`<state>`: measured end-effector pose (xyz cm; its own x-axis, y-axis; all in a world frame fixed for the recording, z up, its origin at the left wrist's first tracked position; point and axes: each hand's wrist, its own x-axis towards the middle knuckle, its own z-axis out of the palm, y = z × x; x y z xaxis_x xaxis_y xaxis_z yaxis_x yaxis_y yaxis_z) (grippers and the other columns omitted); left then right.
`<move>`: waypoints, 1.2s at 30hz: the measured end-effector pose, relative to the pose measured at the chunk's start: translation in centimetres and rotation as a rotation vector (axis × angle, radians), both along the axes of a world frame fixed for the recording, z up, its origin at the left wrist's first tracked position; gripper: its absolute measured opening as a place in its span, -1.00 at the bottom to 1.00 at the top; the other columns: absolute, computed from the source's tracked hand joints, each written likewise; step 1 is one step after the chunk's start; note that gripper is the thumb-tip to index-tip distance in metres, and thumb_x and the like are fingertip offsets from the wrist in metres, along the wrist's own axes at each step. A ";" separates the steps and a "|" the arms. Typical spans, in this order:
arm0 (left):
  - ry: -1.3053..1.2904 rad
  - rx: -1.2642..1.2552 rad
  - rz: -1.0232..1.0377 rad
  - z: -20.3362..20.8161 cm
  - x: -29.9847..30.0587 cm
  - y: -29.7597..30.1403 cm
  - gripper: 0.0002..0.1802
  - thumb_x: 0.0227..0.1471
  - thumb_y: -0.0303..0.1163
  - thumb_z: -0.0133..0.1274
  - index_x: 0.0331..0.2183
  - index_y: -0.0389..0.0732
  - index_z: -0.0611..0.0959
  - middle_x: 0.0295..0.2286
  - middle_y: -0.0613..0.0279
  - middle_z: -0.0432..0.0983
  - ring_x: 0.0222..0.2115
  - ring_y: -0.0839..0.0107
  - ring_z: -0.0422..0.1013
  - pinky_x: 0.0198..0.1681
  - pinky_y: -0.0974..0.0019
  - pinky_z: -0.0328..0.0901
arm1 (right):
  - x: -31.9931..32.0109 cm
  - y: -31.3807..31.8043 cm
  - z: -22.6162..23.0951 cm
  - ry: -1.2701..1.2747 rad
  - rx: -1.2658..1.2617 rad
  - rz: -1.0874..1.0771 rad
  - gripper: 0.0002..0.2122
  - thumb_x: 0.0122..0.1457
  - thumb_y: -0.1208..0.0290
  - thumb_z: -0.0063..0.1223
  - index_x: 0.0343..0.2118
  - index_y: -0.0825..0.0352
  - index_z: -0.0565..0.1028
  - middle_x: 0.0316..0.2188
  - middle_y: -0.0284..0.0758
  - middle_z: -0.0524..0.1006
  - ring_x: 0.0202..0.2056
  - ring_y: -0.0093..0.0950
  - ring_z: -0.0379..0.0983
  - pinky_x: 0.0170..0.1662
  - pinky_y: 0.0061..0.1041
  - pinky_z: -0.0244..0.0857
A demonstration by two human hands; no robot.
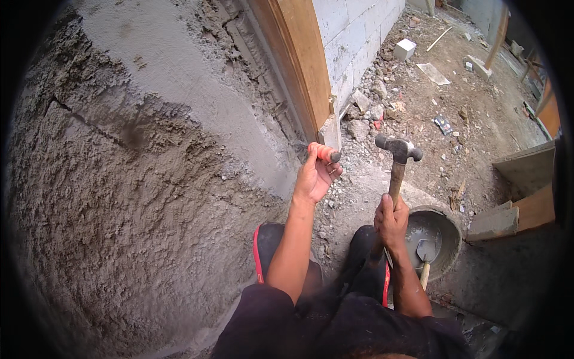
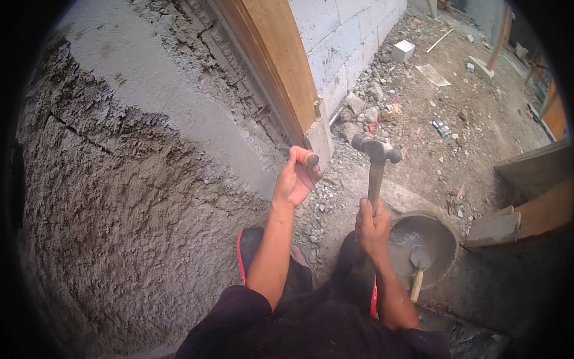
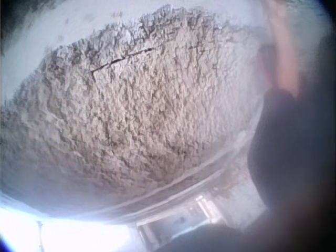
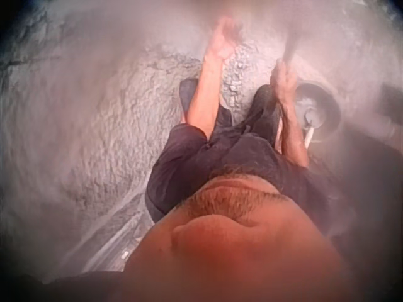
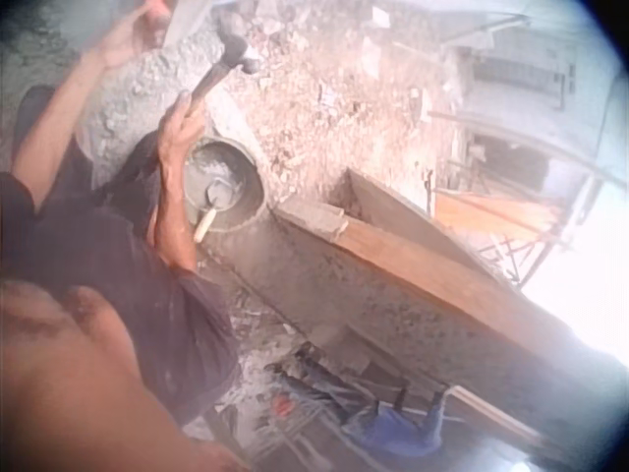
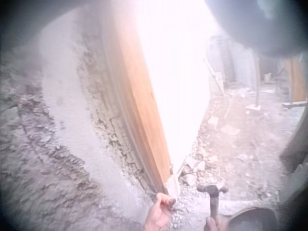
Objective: The person uses a hammer and a chisel to prepare a wall surface, then scoops wet mortar from a bucket with a trowel and applies the mortar to the wall.
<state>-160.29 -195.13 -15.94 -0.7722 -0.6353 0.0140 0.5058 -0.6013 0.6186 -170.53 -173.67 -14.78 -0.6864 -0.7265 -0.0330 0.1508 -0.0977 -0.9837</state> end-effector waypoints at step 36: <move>0.164 -0.013 0.188 13.5 -6.2 -4.6 -0.62 0.30 -0.03 -0.14 -0.32 -0.12 0.56 -0.39 0.30 0.54 -0.41 0.41 0.43 -0.23 0.24 0.40 | -3.0 -7.2 10.4 0.642 -0.360 -0.012 -0.69 0.41 0.15 -0.26 -0.40 0.27 0.25 -0.69 -0.52 0.23 -0.74 -0.73 0.12 -0.71 -0.68 0.09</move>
<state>-166.45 -199.71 -2.46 -0.6268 -0.7668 0.1383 0.7026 -0.4794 0.5259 -173.49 -180.87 -4.42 -0.4981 -0.6093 0.6169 -0.4472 -0.4290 -0.7848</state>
